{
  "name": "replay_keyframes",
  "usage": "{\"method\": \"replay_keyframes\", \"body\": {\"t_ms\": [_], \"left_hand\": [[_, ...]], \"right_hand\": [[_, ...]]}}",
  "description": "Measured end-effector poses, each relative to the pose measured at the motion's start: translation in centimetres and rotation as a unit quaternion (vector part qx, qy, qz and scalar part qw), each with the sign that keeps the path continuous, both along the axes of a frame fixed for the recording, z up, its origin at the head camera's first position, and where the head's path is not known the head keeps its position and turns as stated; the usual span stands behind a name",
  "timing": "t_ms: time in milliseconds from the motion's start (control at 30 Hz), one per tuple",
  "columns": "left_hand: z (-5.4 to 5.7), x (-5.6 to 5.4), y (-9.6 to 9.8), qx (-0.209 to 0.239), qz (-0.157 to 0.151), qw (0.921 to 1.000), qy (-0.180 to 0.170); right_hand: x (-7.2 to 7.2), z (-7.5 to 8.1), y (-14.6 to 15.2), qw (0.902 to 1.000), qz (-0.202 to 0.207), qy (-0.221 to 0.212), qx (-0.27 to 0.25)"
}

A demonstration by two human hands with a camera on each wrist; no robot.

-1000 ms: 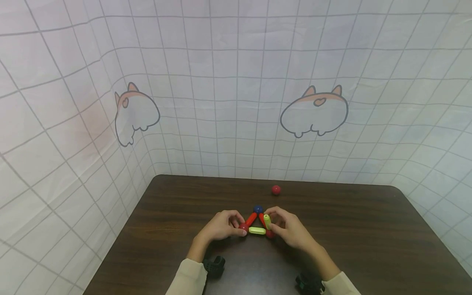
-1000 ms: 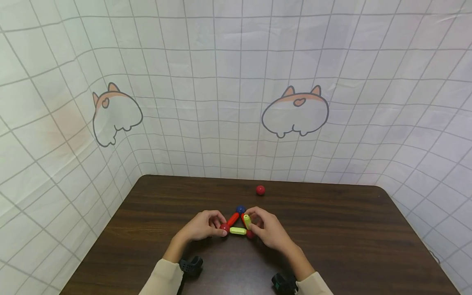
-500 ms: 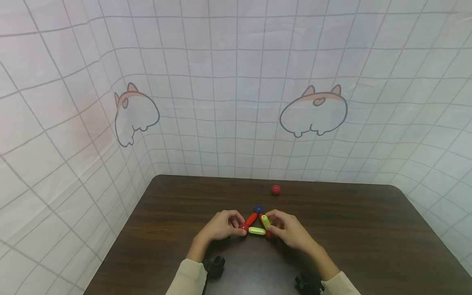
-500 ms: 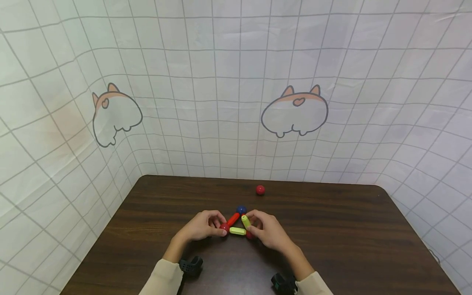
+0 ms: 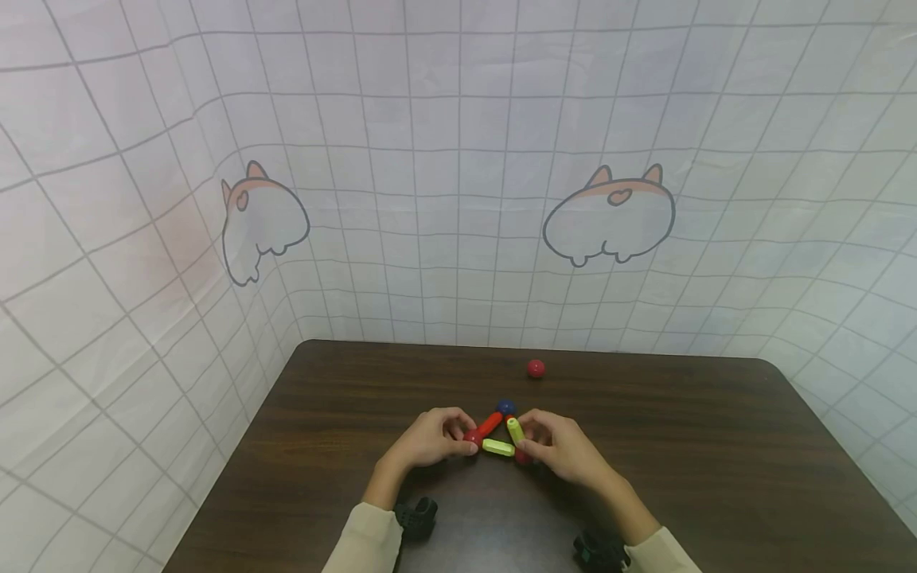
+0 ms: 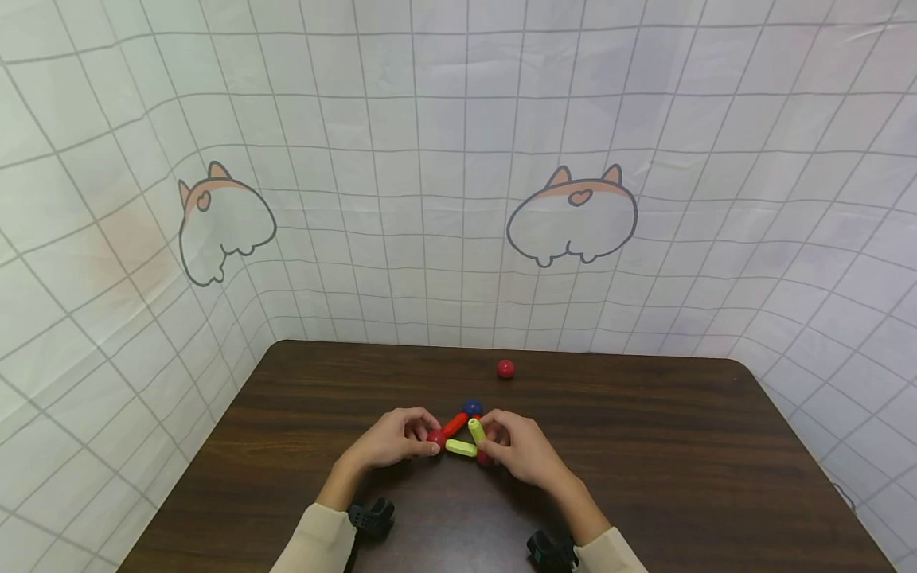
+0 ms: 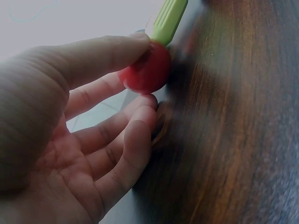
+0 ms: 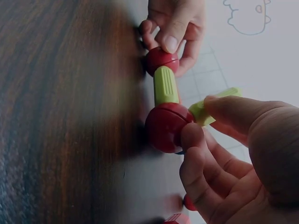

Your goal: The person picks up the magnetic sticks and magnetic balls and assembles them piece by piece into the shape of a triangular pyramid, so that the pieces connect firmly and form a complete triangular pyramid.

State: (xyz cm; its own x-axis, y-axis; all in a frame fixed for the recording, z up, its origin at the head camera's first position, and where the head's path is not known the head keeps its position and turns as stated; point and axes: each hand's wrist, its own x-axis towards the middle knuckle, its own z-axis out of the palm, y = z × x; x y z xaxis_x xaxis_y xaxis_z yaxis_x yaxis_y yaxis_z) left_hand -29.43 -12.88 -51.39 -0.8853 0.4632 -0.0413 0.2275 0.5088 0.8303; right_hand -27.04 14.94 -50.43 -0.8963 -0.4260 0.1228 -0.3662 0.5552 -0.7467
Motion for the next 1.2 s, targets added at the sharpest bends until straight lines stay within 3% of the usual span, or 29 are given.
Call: {"method": "replay_keyframes", "body": {"t_ms": [433, 667, 767, 1067, 1200], "left_hand": [[0.1, 0.1, 0.1, 0.01, 0.015, 0.9998, -0.003], [-0.1, 0.1, 0.2, 0.004, 0.032, 0.9994, 0.007], [-0.2, 0.1, 0.2, 0.005, 0.042, 0.999, 0.013], [-0.3, 0.1, 0.7, 0.025, 0.072, 0.9969, 0.017], [-0.4, 0.1, 1.0, 0.019, 0.088, 0.9953, 0.037]], "right_hand": [[0.5, 0.5, -0.7, 0.999, 0.027, -0.031, -0.017], [0.8, 0.6, -1.1, 0.9929, 0.087, -0.063, -0.051], [0.8, 0.8, -0.9, 0.9924, 0.094, -0.067, -0.044], [-0.3, 1.7, 2.4, 0.9989, 0.009, -0.036, -0.028], [-0.7, 2.0, 4.2, 0.9989, -0.025, -0.028, -0.027]]}}
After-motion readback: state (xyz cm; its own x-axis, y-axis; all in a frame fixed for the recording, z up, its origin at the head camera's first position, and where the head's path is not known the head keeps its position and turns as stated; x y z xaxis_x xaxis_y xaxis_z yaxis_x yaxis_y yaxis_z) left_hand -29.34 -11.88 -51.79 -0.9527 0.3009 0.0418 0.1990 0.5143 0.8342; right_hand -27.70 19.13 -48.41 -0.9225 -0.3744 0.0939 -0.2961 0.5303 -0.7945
